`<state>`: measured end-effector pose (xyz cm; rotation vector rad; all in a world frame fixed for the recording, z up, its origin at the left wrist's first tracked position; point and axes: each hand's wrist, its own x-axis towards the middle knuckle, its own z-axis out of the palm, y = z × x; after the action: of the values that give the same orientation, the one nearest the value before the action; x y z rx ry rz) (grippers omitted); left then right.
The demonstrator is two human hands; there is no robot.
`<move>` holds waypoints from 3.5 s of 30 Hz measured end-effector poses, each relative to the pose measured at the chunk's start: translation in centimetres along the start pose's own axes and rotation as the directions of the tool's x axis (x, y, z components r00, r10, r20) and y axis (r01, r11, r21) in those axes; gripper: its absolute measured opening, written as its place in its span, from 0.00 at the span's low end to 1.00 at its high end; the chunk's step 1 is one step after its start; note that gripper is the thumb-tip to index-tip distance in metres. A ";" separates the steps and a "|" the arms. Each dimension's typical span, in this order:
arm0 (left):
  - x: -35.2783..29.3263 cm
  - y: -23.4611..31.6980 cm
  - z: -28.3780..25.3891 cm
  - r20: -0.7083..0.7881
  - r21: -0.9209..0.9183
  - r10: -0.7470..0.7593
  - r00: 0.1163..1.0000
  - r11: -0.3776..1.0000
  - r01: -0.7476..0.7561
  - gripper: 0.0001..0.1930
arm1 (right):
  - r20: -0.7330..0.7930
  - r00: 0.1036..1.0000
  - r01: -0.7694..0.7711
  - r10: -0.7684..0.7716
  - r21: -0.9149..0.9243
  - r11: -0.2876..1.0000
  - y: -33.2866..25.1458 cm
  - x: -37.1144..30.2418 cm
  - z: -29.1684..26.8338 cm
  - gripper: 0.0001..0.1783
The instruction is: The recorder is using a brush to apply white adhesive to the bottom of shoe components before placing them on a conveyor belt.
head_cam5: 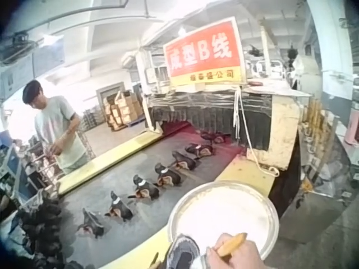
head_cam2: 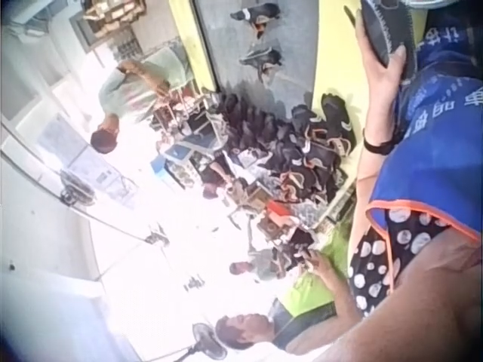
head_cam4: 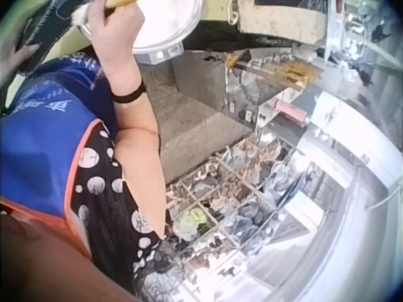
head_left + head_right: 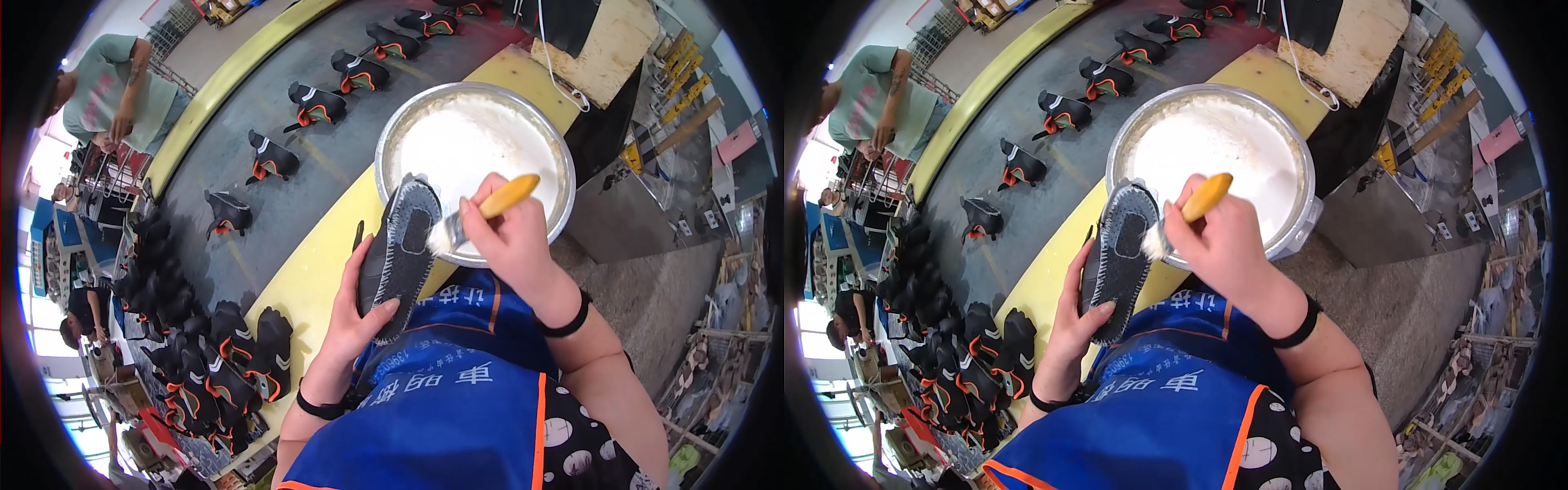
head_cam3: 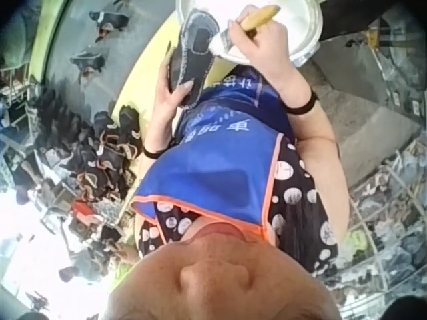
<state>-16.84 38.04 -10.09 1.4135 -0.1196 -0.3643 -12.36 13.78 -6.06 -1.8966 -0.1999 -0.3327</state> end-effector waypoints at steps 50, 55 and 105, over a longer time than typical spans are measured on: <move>5.1 -3.8 -34.5 -0.861 -0.464 -0.403 0.310 0.872 -0.157 0.31 | -0.428 0.903 -0.025 0.040 0.041 0.999 8.9 -4.8 -0.5 0.07; 1.8 -11.3 -44.1 -0.968 0.197 0.010 0.249 0.643 0.740 0.40 | -0.390 0.920 -0.032 0.051 0.056 0.998 9.6 -3.8 0.4 0.08; -9.2 -6.5 -7.1 -0.462 0.861 0.237 0.855 0.350 0.368 0.39 | -0.491 0.869 -0.033 0.058 0.060 0.998 2.6 -0.7 -1.5 0.23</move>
<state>-24.50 46.93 -16.39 2.6867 0.2442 0.1164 -12.41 11.50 -8.16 -1.7014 0.1810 -0.7600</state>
